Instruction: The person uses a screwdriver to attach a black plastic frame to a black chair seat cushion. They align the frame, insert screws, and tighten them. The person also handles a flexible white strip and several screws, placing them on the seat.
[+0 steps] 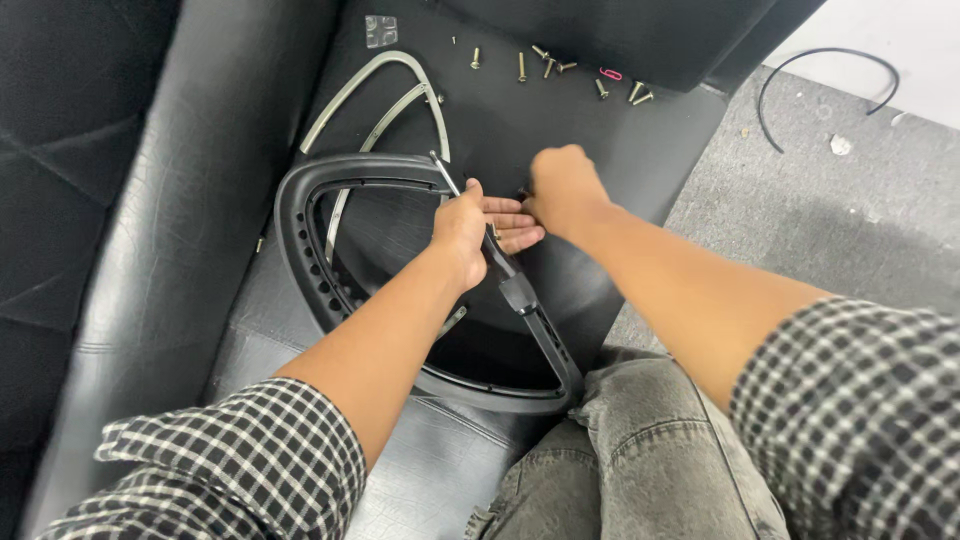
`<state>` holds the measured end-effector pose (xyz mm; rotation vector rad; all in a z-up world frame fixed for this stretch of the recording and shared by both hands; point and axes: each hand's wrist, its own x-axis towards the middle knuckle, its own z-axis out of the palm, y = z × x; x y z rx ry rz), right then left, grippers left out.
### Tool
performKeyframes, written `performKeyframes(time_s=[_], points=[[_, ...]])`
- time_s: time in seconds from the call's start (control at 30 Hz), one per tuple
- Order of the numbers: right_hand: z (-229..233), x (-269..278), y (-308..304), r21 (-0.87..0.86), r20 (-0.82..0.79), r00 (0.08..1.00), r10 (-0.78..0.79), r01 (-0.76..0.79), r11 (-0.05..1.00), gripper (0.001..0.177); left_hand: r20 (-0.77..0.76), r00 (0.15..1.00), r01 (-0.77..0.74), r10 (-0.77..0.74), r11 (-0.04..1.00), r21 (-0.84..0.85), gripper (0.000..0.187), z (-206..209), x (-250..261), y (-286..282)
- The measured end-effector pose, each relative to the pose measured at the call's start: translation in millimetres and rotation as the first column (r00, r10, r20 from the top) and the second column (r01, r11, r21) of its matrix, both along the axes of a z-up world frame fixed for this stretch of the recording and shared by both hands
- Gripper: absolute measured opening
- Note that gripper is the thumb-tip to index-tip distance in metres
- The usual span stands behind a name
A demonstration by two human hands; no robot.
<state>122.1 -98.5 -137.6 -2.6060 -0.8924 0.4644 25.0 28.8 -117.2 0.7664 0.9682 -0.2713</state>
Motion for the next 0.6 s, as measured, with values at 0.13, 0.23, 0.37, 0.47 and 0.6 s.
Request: performKeyframes(time_s=[0.13, 0.23, 0.37, 0.47, 0.6], points=[[38, 7, -22, 0.374, -0.208, 0.976, -0.065, 0.141, 0.917, 0.015, 0.118, 0.992, -0.025, 0.041, 0.991, -0.133, 0.065, -10, 5, -1], [60, 7, -23, 0.589, -0.169, 0.978, 0.123, 0.000, 0.808, 0.019, 0.243, 0.956, -0.094, 0.162, 0.959, -0.266, 0.057, -20, 10, -3], [55, 7, -30, 0.685, -0.205, 0.978, -0.024, 0.161, 0.710, 0.029, 0.321, 0.878, -0.191, 0.354, 0.876, -0.443, 0.052, -33, 32, -8], [32, 26, -44, 0.567, 0.072, 0.895, -0.441, 0.327, 0.756, 0.030, 0.376, 0.861, -0.193, 0.342, 0.905, -0.380, 0.050, -33, 48, -4], [2, 49, -70, 0.398, 0.185, 0.813, -0.552, 0.452, 0.799, 0.051, 0.315, 0.914, -0.191, 0.255, 0.956, -0.221, 0.047, -23, 63, 10]])
